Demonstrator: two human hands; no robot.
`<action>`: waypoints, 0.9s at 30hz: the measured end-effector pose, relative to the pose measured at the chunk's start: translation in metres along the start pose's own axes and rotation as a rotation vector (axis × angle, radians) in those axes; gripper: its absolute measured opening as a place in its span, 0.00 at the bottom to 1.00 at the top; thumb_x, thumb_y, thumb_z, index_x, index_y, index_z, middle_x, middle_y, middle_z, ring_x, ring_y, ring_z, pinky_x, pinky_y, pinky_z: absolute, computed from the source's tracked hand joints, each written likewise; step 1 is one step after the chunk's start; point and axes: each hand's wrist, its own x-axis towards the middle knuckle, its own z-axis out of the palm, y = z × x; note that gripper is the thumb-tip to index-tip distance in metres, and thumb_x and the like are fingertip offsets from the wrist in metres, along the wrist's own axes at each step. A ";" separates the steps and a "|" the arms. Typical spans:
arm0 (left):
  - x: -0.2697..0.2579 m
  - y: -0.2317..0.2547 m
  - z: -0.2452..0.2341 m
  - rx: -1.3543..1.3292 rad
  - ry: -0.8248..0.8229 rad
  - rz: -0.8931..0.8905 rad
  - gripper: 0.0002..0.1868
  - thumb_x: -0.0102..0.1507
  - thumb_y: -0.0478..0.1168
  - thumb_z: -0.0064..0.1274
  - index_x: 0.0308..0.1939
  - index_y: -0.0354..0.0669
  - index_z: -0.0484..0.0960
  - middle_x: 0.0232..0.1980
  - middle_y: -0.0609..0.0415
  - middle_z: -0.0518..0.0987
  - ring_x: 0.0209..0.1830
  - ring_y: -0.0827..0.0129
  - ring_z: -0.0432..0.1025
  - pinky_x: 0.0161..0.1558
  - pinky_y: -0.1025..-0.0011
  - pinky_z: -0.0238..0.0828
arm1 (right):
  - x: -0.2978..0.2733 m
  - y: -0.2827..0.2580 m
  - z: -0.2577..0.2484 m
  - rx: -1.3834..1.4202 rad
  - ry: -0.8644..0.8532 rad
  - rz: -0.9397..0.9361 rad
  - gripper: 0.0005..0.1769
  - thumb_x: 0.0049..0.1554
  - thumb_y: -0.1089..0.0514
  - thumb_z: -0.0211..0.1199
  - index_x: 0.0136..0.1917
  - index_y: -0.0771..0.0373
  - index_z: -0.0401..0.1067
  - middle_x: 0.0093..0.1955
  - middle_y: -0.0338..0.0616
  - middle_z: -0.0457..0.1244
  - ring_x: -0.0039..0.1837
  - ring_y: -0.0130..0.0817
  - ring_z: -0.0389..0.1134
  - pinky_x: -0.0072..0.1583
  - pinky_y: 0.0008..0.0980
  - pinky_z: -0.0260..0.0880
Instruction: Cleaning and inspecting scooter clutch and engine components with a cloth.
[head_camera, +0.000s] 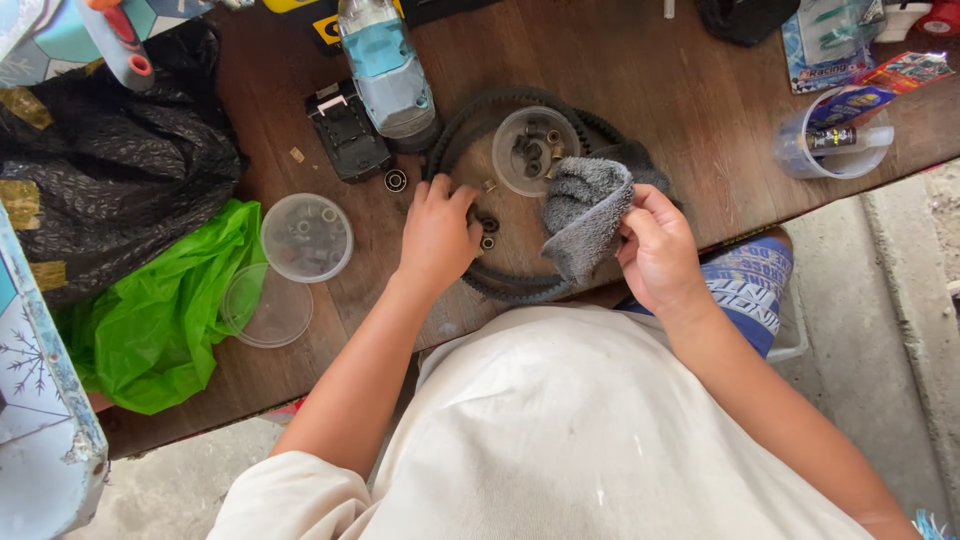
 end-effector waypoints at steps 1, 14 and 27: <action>0.004 0.000 0.005 0.004 0.075 -0.012 0.21 0.54 0.35 0.64 0.52 0.42 0.84 0.51 0.45 0.72 0.53 0.47 0.66 0.54 0.53 0.68 | 0.000 0.000 0.002 -0.007 -0.003 0.007 0.10 0.67 0.67 0.52 0.58 0.64 0.72 0.51 0.38 0.67 0.52 0.25 0.65 0.58 0.29 0.68; 0.011 0.046 -0.010 -0.982 -0.158 -0.397 0.08 0.60 0.38 0.64 0.41 0.42 0.83 0.38 0.58 0.84 0.38 0.73 0.77 0.42 0.70 0.75 | -0.003 -0.005 0.032 -0.466 -0.100 -0.097 0.12 0.65 0.69 0.55 0.62 0.67 0.71 0.56 0.39 0.67 0.57 0.25 0.67 0.61 0.25 0.69; -0.021 0.023 0.017 -1.521 -0.371 -0.529 0.11 0.60 0.34 0.64 0.43 0.36 0.80 0.39 0.55 0.84 0.37 0.75 0.76 0.40 0.76 0.73 | -0.015 -0.013 0.071 -0.876 -0.455 -0.198 0.19 0.56 0.73 0.60 0.60 0.68 0.73 0.58 0.42 0.64 0.55 0.27 0.68 0.56 0.26 0.71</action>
